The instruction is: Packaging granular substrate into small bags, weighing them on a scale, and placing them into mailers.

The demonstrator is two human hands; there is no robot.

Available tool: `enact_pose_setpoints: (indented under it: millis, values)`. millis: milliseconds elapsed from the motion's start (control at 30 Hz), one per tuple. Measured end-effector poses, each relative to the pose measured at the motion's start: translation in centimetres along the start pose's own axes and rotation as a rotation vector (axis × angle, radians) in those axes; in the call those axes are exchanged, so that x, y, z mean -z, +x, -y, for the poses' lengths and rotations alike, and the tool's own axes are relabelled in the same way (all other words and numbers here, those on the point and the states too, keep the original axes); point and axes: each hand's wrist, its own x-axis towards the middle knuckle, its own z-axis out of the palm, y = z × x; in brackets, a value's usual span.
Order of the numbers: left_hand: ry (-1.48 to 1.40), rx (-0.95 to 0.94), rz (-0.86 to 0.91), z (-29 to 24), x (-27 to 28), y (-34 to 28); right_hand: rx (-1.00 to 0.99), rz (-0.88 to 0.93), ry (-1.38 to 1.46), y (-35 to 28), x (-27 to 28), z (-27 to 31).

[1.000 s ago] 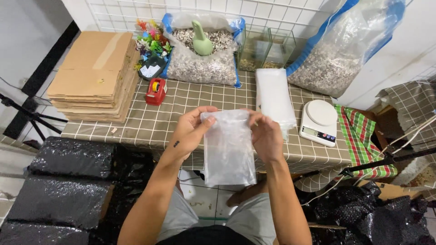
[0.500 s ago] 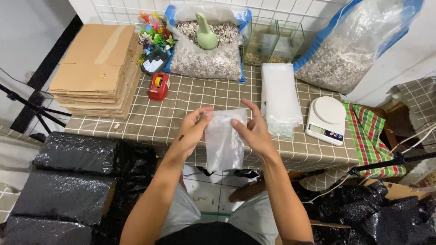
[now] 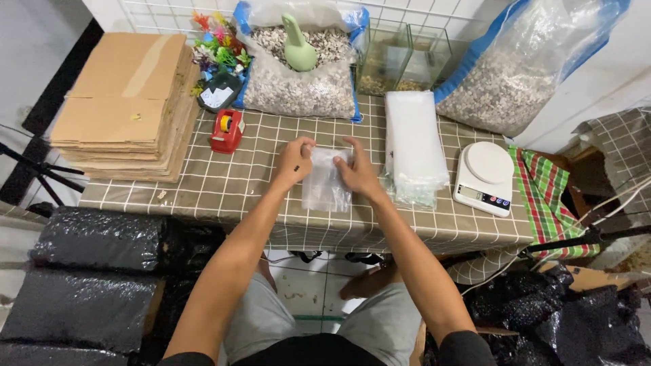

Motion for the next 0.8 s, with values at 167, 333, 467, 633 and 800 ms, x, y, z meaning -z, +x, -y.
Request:
enact_pose_setpoints:
  millis: [167,333,467,633,800]
  values:
    - [-0.128,0.08,0.012,-0.5,0.2,-1.3,0.046,0.024,0.124,0.0,0.7,0.1]
    - [-0.798,0.532,0.092,-3.6,1.1,-3.1,-0.039,-0.061,0.383,-1.1,1.9,2.5]
    - [-0.918,0.614,0.242,-10.0,6.2,-5.8,-0.136,-0.081,0.448,-2.0,2.8,4.2]
    - [-0.892,0.267,0.452,-11.5,8.9,-8.9,-0.136,-0.013,0.598,-4.4,5.3,8.4]
    - [-0.565,-0.032,0.296,-12.2,8.9,-9.5,-0.048,-0.027,0.517,-6.1,6.7,12.1]
